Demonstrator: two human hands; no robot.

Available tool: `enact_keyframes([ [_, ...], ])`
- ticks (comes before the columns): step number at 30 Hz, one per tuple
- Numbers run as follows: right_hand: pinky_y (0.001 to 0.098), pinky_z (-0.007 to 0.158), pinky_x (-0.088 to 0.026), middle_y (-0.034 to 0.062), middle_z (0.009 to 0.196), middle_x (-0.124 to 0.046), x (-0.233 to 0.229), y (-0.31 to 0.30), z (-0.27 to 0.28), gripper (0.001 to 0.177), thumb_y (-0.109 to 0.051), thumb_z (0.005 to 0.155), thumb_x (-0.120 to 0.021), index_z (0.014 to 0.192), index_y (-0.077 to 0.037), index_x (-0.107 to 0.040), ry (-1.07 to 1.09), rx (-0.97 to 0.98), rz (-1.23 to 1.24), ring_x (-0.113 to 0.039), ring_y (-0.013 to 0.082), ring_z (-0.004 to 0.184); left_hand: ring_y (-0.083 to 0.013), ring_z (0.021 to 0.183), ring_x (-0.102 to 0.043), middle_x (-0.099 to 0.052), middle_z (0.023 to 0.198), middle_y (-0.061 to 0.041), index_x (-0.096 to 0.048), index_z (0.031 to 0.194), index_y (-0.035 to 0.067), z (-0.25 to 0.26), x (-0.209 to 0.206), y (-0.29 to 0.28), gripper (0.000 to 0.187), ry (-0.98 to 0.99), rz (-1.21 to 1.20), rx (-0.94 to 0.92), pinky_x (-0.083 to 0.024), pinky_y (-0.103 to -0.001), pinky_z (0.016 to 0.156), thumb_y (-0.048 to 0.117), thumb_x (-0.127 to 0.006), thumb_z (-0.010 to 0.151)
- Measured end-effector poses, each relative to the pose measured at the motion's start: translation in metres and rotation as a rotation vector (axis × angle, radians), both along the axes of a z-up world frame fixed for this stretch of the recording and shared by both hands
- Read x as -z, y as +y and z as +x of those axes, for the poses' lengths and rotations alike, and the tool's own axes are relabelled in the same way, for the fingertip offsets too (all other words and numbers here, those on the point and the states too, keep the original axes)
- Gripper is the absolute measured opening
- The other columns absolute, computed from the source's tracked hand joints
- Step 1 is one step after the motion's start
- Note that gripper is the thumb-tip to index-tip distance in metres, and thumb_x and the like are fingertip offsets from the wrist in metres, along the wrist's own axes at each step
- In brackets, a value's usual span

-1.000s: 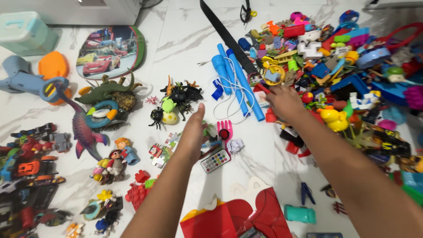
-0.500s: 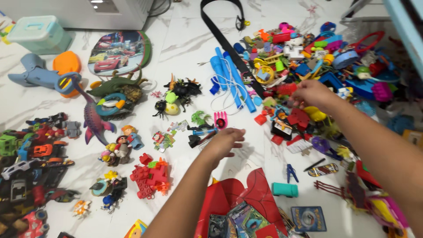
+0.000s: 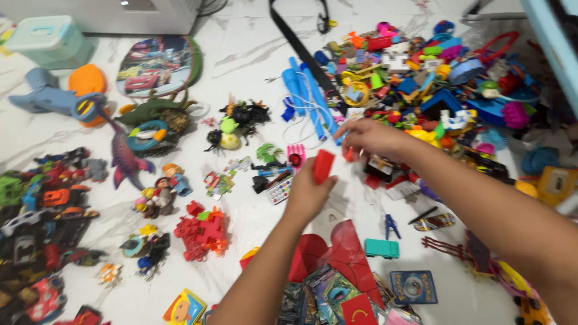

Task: The person sorts a large collection of mixed toys on a white floor, picking up items like figurines, building blocks, and plastic tubes. They move items from a central pile into smaller, more organized groups by type.

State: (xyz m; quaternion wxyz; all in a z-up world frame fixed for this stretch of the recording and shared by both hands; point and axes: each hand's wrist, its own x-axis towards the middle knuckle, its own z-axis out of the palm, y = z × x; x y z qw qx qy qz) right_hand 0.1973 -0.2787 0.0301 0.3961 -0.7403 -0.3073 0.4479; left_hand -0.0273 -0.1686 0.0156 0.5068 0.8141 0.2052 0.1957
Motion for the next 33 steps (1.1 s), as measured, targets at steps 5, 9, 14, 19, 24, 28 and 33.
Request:
enact_keyframes([
  [5, 0.0449, 0.085, -0.057, 0.0114, 0.108, -0.074, 0.059, 0.027, 0.01, 0.037, -0.017, 0.081, -0.066, 0.117, -0.016, -0.071, -1.026, -0.262, -0.194, -0.07, 0.0293, 0.101, -0.0203, 0.067, -0.066, -0.07, 0.087, -0.01, -0.059, 0.117, 0.001, -0.059, 0.021, 0.054, 0.037, 0.25, -0.546, -0.175, -0.054, -0.035, 0.058, 0.025, -0.069, 0.091],
  [9, 0.0482, 0.084, -0.059, 0.0143, 0.116, -0.069, 0.103, 0.023, 0.001, 0.033, -0.029, 0.094, -0.058, 0.122, -0.012, -0.067, -1.239, -0.406, -0.463, -0.067, 0.0329, 0.11, -0.0146, 0.072, -0.068, -0.068, 0.085, -0.006, -0.062, 0.117, 0.003, -0.095, 0.053, 0.072, 0.033, 0.295, -0.607, -0.287, -0.056, -0.034, 0.059, 0.026, -0.066, 0.093],
  [14, 0.0449, 0.085, -0.06, 0.0126, 0.109, -0.075, 0.128, 0.019, 0.007, 0.025, -0.027, 0.099, -0.055, 0.11, -0.014, -0.073, -1.305, -0.471, -0.515, -0.073, 0.0304, 0.102, -0.0169, 0.072, -0.067, -0.069, 0.084, -0.007, -0.065, 0.12, 0.004, -0.127, 0.071, 0.075, 0.036, 0.297, -0.345, -0.372, -0.054, -0.033, 0.065, 0.021, -0.071, 0.089],
  [19, 0.0432, 0.076, -0.06, 0.0164, 0.099, -0.077, 0.098, 0.081, -0.023, 0.036, -0.014, 0.086, -0.068, 0.122, -0.01, -0.071, -0.449, -0.254, -0.225, -0.074, 0.033, 0.084, -0.0154, 0.077, -0.066, -0.068, 0.089, -0.006, -0.067, 0.126, 0.003, -0.164, 0.074, 0.106, 0.042, 0.161, -0.265, -0.565, -0.055, -0.032, 0.068, 0.017, -0.074, 0.087],
  [24, 0.0391, 0.087, -0.055, 0.0146, 0.111, -0.071, 0.049, 0.168, -0.15, 0.047, -0.012, 0.079, -0.076, 0.125, -0.01, -0.067, -0.548, -0.544, 0.246, -0.07, 0.0288, 0.1, -0.0115, 0.085, -0.072, -0.073, 0.103, -0.003, -0.066, 0.127, 0.0, -0.231, 0.068, 0.162, 0.042, -0.04, -0.311, -0.76, -0.059, -0.03, 0.072, 0.013, -0.07, 0.087],
  [28, 0.0409, 0.095, -0.053, 0.0136, 0.113, -0.072, 0.039, 0.2, -0.252, 0.043, -0.015, 0.084, -0.073, 0.127, -0.011, -0.066, -0.583, -0.53, 0.262, -0.067, 0.0321, 0.11, -0.0193, 0.079, -0.07, -0.074, 0.098, -0.013, -0.066, 0.131, 0.0, -0.248, 0.087, 0.182, 0.044, 0.104, -0.275, -0.871, -0.057, -0.034, 0.072, 0.012, -0.072, 0.089],
  [33, 0.045, 0.114, -0.045, 0.0136, 0.138, -0.061, 0.058, 0.208, -0.299, 0.056, -0.016, 0.088, -0.072, 0.142, -0.021, -0.062, -0.718, -0.606, 0.281, -0.053, 0.0331, 0.134, -0.0242, 0.096, -0.076, -0.078, 0.113, -0.018, -0.07, 0.126, -0.003, -0.24, 0.131, 0.181, 0.038, 0.058, -0.221, -0.78, -0.058, -0.034, 0.087, 0.012, -0.067, 0.092],
])
